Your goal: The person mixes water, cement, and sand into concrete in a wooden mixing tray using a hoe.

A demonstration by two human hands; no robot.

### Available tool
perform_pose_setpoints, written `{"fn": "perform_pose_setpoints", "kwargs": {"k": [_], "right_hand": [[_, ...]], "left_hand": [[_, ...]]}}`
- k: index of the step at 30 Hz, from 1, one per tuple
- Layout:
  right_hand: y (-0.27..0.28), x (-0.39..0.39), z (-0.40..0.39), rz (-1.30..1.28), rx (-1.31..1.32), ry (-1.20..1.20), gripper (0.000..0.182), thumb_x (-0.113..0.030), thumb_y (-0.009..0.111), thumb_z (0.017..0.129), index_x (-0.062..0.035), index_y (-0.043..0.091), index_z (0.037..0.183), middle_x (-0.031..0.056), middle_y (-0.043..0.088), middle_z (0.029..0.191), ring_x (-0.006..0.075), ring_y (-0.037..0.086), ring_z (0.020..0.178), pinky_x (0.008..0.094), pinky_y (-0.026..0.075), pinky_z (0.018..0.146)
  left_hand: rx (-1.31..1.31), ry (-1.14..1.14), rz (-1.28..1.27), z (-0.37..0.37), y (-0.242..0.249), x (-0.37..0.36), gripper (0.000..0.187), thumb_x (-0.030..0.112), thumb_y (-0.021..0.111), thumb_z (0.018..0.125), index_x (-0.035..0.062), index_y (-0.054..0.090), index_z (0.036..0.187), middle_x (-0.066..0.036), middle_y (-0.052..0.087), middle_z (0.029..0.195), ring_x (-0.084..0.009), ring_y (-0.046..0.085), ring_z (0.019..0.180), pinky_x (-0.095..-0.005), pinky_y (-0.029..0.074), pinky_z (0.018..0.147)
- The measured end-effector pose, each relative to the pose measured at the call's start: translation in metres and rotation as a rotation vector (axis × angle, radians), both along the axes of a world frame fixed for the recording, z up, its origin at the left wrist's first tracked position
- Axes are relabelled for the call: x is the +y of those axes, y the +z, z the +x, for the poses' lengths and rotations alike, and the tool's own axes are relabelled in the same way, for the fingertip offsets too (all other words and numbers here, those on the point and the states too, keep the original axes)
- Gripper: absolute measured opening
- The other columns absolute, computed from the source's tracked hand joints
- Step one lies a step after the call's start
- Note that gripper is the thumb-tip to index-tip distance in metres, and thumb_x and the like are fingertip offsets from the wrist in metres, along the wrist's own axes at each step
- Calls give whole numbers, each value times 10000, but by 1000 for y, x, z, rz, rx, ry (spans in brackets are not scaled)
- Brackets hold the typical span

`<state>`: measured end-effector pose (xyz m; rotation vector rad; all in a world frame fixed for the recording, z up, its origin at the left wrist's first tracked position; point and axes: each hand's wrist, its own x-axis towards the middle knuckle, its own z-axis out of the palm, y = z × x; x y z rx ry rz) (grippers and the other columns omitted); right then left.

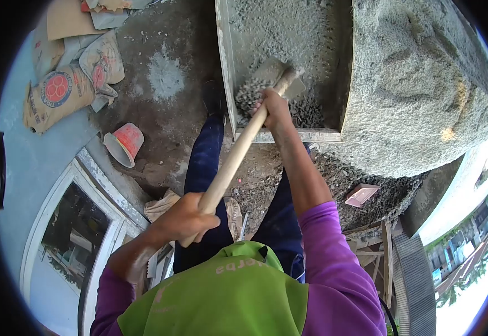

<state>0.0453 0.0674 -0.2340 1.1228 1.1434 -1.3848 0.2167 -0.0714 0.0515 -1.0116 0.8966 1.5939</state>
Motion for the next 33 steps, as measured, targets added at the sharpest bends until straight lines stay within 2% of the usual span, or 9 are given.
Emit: {"fn": "perform_pose_setpoints", "kwargs": {"k": [2,6,10,14,19,24,26,27,33], "right_hand": [[34,-22,-19,42,152,158,161,-137,602,941,-14,499,945,39,496,680,179,518,546,354,507,477],[27,-4,-103,122,424,444,238,-166,660,904,30,530,942,86,555,685,208,558,516,390,519,475],[-20,31,-183,212,620,635,321,-254,728,881,19,560,901,79,553,665,196,553,508,377,505,473],[-84,71,-207,232,589,863,328,-328,720,897,-39,579,830,50,540,658,168,533,500,363,492,480],[-99,133,-158,266,415,901,294,-255,680,900,22,599,845,91,563,649,206,565,513,392,500,482],[-93,148,-123,184,307,745,246,-201,681,880,25,586,860,95,562,652,219,567,507,396,513,469],[-86,140,-102,182,254,754,234,-193,678,878,20,584,859,94,562,651,220,571,510,393,512,467],[-82,142,-93,189,226,718,191,-177,662,899,-43,536,851,50,519,629,185,526,489,362,498,457],[-68,135,-68,178,80,268,165,-146,624,909,-42,502,873,55,490,648,191,500,503,358,496,466]], "left_hand": [[76,34,-43,24,-5,13,220,106,664,831,-56,569,947,-65,591,664,-152,598,479,-303,486,437],[269,344,-34,34,-103,127,195,81,686,834,-24,549,924,-34,557,651,-138,579,471,-307,470,438],[422,582,70,-33,-190,225,149,66,677,830,29,533,838,-36,563,634,-136,575,464,-319,474,424],[324,693,132,-75,-223,284,136,54,678,815,11,549,814,-57,581,628,-141,577,466,-321,489,424],[99,656,197,-54,-173,321,145,56,680,793,-10,556,825,-61,571,626,-141,566,478,-324,490,429],[-29,672,205,-50,-139,308,140,63,671,794,17,539,810,-51,556,620,-137,551,479,-335,481,435],[-73,608,222,-36,-128,292,156,69,673,800,26,525,822,-47,550,621,-134,542,475,-334,479,436],[-85,561,197,-28,-123,279,158,70,672,803,25,523,828,-46,550,622,-132,541,474,-332,477,435],[-10,261,71,-37,-76,156,201,94,658,826,-26,526,919,-30,526,619,-124,531,457,-312,454,414]]}}
